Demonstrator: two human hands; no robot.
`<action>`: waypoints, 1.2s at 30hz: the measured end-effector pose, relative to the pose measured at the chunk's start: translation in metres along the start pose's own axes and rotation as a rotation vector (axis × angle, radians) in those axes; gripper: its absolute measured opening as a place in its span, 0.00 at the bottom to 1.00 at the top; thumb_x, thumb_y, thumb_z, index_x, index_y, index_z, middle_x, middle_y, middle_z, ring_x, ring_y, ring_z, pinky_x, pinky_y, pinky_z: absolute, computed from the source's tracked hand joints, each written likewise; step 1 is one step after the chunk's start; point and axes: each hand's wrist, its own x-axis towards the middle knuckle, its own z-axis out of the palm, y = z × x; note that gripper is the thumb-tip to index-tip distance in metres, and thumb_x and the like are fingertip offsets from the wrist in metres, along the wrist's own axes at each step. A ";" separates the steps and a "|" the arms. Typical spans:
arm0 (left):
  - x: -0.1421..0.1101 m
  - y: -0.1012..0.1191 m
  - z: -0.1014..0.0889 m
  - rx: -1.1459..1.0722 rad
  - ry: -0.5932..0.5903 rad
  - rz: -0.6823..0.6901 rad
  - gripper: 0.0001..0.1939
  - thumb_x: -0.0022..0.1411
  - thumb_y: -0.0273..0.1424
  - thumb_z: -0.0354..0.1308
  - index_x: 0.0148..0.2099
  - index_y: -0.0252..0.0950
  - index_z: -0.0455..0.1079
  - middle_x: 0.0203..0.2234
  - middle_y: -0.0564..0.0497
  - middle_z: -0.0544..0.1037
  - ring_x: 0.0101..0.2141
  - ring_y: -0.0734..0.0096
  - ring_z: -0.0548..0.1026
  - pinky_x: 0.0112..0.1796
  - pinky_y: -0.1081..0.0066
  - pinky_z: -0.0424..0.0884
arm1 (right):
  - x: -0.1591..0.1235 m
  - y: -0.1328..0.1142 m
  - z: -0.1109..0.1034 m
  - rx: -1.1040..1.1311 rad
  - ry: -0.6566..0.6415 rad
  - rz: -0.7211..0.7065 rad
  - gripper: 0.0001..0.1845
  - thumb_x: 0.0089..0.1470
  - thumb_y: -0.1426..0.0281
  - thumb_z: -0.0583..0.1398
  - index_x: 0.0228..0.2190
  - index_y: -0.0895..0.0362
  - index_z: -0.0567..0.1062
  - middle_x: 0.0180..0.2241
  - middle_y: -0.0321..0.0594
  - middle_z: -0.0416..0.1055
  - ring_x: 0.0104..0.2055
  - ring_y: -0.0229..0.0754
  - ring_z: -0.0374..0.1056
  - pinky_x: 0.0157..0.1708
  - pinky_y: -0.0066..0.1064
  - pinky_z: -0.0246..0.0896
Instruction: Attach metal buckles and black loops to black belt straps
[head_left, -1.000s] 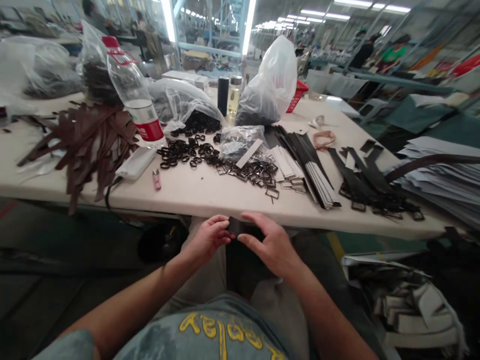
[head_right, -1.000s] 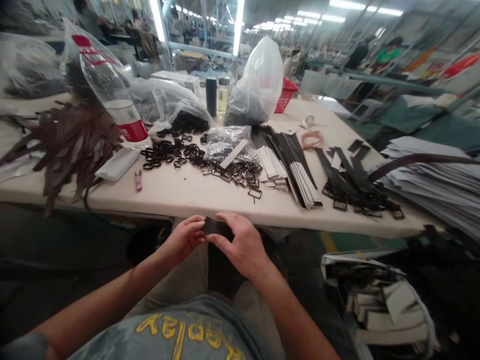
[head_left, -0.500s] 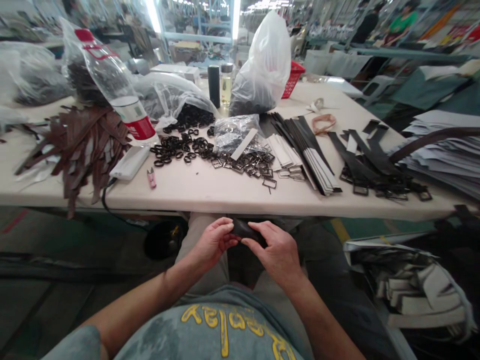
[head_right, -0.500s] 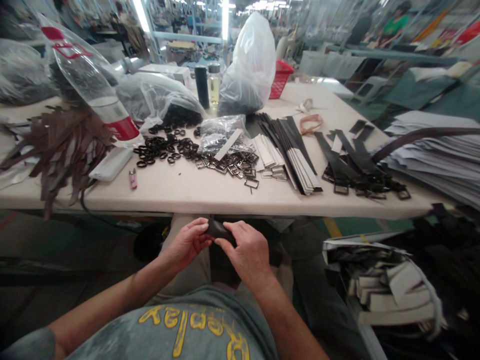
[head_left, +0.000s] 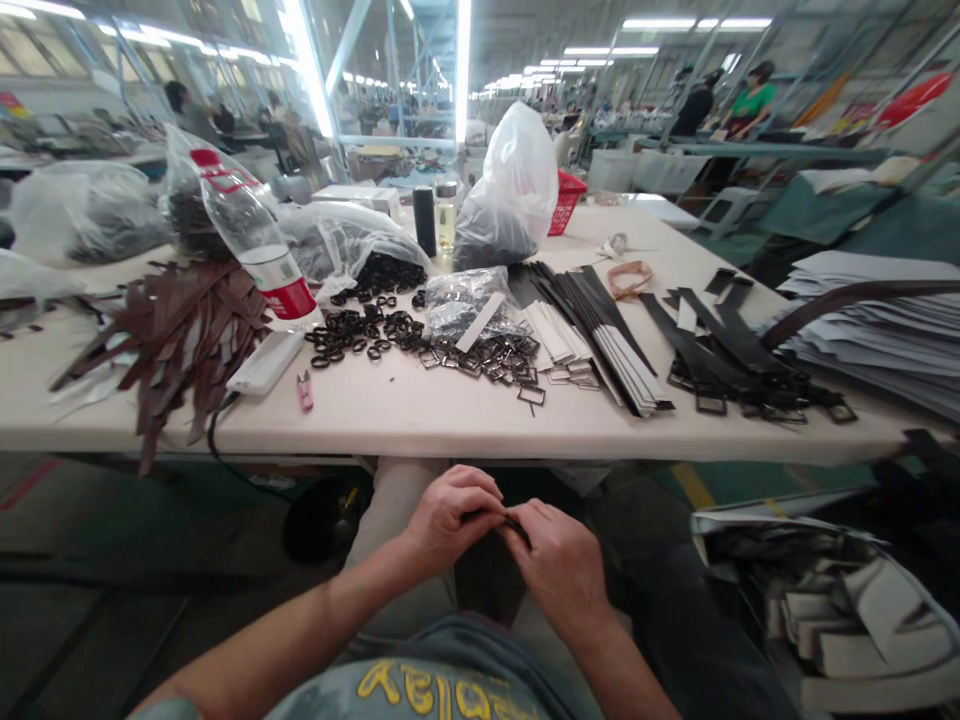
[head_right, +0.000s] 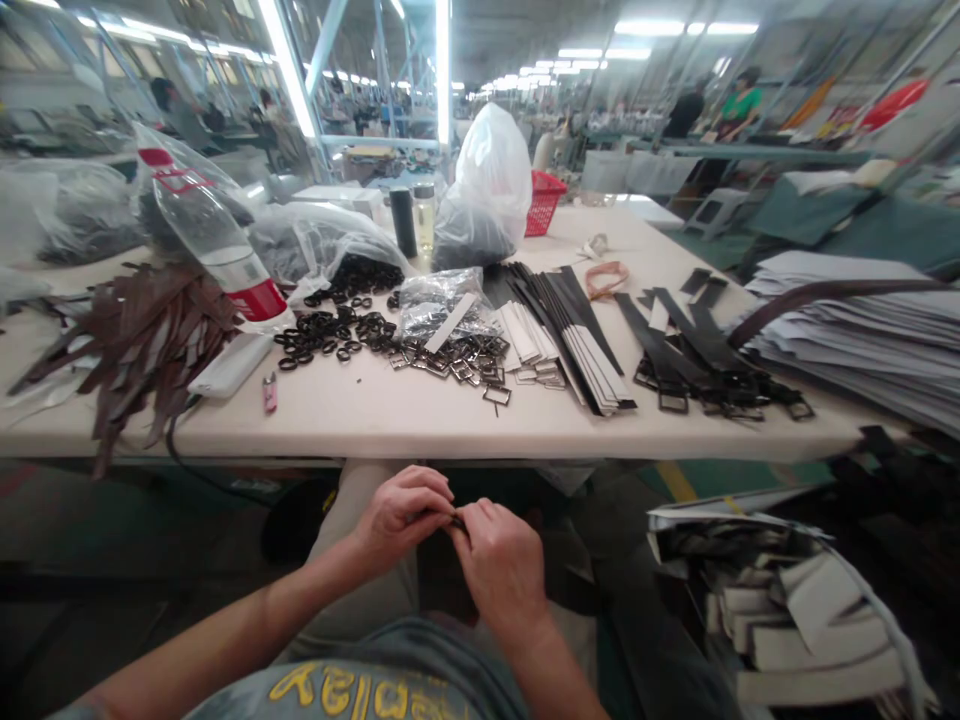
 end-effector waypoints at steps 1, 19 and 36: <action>0.002 0.001 0.002 -0.010 -0.006 0.005 0.06 0.63 0.31 0.60 0.35 0.38 0.78 0.33 0.45 0.80 0.38 0.65 0.76 0.41 0.65 0.72 | -0.001 0.001 0.000 0.005 0.011 0.005 0.18 0.67 0.66 0.53 0.26 0.55 0.74 0.24 0.39 0.73 0.28 0.42 0.69 0.30 0.32 0.53; 0.094 -0.073 -0.094 0.350 0.254 -0.265 0.10 0.60 0.36 0.58 0.34 0.36 0.78 0.29 0.49 0.79 0.29 0.70 0.75 0.33 0.71 0.71 | -0.054 0.077 -0.001 -0.073 0.040 0.356 0.26 0.64 0.51 0.48 0.29 0.50 0.77 0.27 0.36 0.79 0.26 0.44 0.76 0.23 0.32 0.62; 0.146 -0.065 -0.001 0.569 -0.082 -0.034 0.08 0.64 0.34 0.59 0.40 0.40 0.79 0.39 0.48 0.80 0.42 0.65 0.77 0.46 0.68 0.70 | -0.084 0.085 0.015 0.095 -0.067 0.478 0.17 0.58 0.54 0.54 0.30 0.47 0.79 0.29 0.34 0.80 0.28 0.44 0.78 0.23 0.29 0.67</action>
